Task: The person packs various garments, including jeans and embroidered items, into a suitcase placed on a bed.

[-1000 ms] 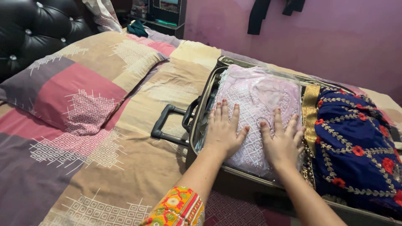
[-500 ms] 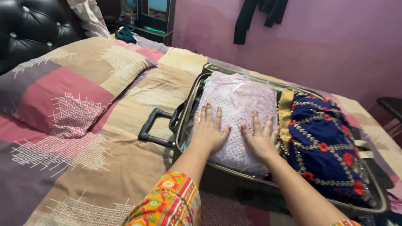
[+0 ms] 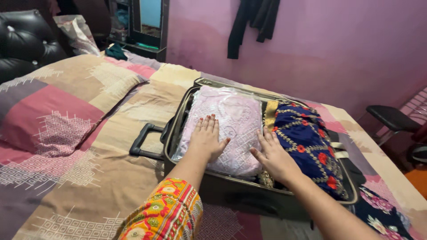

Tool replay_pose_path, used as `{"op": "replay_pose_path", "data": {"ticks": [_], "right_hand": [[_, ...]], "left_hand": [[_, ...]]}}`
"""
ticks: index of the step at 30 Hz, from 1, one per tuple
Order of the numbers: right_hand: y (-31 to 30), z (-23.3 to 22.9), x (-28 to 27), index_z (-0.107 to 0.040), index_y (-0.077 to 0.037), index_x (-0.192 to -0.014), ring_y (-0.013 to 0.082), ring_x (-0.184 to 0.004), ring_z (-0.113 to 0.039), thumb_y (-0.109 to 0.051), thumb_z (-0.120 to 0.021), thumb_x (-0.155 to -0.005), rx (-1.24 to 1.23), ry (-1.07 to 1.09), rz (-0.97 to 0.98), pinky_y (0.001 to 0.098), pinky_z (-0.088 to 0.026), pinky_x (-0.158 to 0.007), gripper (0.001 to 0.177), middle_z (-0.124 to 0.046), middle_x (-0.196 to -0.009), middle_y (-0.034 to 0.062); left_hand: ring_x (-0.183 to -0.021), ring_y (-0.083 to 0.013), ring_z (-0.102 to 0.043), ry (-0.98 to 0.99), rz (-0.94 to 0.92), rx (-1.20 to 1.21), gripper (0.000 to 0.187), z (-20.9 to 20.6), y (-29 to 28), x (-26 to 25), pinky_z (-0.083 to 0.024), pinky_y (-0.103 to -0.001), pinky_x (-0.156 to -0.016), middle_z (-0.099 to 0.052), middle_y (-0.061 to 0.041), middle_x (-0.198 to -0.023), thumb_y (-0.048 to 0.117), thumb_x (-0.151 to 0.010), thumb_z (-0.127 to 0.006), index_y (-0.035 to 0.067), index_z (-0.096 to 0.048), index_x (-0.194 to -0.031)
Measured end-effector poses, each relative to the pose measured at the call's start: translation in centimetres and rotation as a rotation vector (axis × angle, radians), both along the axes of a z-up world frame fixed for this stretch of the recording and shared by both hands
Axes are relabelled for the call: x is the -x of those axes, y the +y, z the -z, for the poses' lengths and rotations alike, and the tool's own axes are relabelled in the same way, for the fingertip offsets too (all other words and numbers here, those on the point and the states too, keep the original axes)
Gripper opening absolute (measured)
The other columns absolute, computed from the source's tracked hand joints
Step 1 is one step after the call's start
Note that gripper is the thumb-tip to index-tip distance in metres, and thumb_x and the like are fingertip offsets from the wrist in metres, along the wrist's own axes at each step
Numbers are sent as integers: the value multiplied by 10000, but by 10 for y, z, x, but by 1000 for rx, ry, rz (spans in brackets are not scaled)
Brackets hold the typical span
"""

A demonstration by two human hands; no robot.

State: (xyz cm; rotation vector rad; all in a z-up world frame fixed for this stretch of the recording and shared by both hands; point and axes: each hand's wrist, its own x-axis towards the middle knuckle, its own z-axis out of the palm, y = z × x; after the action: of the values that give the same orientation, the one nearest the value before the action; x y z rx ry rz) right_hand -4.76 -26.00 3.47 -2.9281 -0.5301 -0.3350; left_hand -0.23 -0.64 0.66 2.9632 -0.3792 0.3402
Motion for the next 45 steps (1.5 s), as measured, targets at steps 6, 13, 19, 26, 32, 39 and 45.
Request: {"op": "replay_pose_path", "data": {"ticks": [6,13,19,26,32,39,45], "right_hand": [[-40,-37,35,-294,-128,-1581,388,-1543,-149,-558,-441,-986,71,-92,-9,453,-206,-1211,749,-171,-1685,167],[-108,-37,59,-296,-131,-1587,430,-1527,-140,-594,-427,-984,52,-130,40,490,-160,-1214,772,-176,-1680,164],[-163,-47,61,-293,-182,-1600,420,-1553,-109,-662,-372,-968,43,-53,214,598,-107,-1205,797,-159,-1700,123],[-209,-43,82,-242,-301,-1607,403,-1569,-37,-737,-314,-911,-20,95,323,651,-110,-1192,825,-78,-1720,18],[-263,-31,99,-241,-338,-1611,430,-1565,-32,-763,-281,-894,-23,174,386,654,-134,-1204,834,-76,-1726,-6],[-346,-2,108,-252,-297,-1615,467,-1543,-52,-746,-323,-918,-16,118,376,553,-97,-1242,833,-111,-1713,68],[-407,33,115,-271,-245,-1609,438,-1551,-53,-710,-363,-931,-35,132,413,517,-80,-1250,827,-126,-1711,83]], "left_hand": [[-1562,-302,-73,-55,60,-55,886,-21,-21,18,-43,-448,-1247,-103,-198,-1683,628,-1001,-267,-31,-162,-1584],[-1562,-309,-90,-90,117,-53,855,-45,-62,45,-72,-445,-1243,-123,-201,-1680,600,-1008,-274,-33,-196,-1578],[-1559,-308,-66,-38,164,30,858,-69,-117,61,-55,-435,-1243,-103,-201,-1675,603,-1012,-262,-37,-169,-1576],[-1564,-311,-113,-76,238,65,848,-64,-172,81,-83,-433,-1249,-149,-204,-1676,604,-1022,-256,-37,-215,-1575],[-1559,-310,-127,-64,283,63,845,-61,-212,86,-93,-426,-1249,-153,-208,-1675,597,-1014,-275,-34,-223,-1573],[-1563,-313,-126,-62,335,111,843,-57,-259,90,-101,-428,-1249,-156,-217,-1673,594,-1029,-260,-52,-225,-1569],[-1560,-319,-125,-33,367,77,831,-44,-299,97,-99,-430,-1249,-151,-208,-1676,590,-1018,-261,-32,-229,-1568]]}}
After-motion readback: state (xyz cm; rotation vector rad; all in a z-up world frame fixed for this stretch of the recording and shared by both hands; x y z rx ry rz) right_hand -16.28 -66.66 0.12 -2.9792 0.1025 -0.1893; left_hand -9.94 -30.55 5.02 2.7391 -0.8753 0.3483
